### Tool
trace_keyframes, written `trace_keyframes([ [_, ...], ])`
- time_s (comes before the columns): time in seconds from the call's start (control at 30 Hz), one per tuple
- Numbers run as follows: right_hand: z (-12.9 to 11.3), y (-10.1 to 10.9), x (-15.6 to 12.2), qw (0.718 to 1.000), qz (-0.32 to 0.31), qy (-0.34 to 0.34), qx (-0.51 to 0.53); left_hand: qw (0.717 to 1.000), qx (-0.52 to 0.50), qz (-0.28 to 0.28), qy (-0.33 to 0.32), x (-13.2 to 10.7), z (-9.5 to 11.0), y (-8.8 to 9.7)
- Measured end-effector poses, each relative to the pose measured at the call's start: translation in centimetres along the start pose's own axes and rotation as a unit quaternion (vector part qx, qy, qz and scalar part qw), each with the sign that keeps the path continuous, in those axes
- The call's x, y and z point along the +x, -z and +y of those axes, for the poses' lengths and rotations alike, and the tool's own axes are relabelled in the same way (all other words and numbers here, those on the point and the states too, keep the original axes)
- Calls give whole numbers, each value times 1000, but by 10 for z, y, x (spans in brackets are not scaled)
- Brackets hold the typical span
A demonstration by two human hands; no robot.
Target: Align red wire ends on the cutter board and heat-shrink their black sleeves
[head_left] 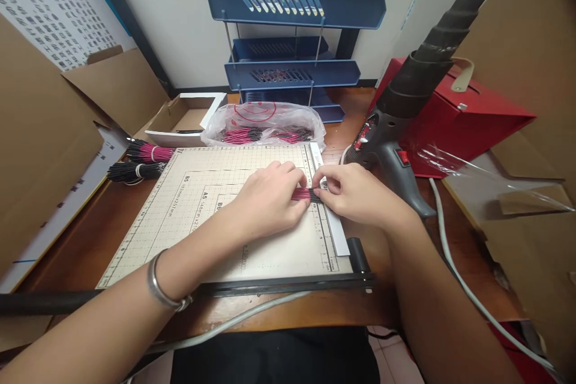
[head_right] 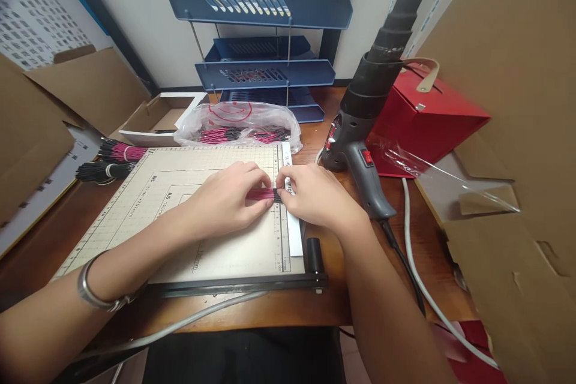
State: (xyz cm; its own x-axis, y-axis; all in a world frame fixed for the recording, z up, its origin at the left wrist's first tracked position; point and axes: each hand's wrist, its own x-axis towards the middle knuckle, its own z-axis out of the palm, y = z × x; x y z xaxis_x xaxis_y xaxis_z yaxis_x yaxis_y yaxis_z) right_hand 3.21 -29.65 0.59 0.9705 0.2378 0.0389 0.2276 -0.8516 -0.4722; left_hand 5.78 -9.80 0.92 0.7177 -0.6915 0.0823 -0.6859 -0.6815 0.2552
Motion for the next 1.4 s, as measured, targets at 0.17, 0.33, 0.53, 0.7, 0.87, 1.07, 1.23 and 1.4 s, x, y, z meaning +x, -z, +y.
trace_keyframes([
  [0.17,0,4,-2,1000,6,-1,14,998,61,20,24,-22,23,-5],
  [0.33,3,3,0,999,20,6,24,997,70,10,39,-40,35,-23],
  [0.53,3,3,0,999,-25,7,32,995,85,5,54,-50,46,-31],
  [0.7,4,3,1,999,17,8,33,994,93,1,56,-45,47,-30],
  [0.87,8,1,3,999,9,13,32,995,82,-33,53,-33,42,-33],
  [1.07,10,-1,3,999,2,18,39,994,54,-62,67,-31,47,-33],
  [1.23,10,1,3,998,17,30,57,995,48,-70,57,-24,43,-23],
  [1.4,11,5,3,992,56,55,102,991,41,-107,68,-12,41,-23],
])
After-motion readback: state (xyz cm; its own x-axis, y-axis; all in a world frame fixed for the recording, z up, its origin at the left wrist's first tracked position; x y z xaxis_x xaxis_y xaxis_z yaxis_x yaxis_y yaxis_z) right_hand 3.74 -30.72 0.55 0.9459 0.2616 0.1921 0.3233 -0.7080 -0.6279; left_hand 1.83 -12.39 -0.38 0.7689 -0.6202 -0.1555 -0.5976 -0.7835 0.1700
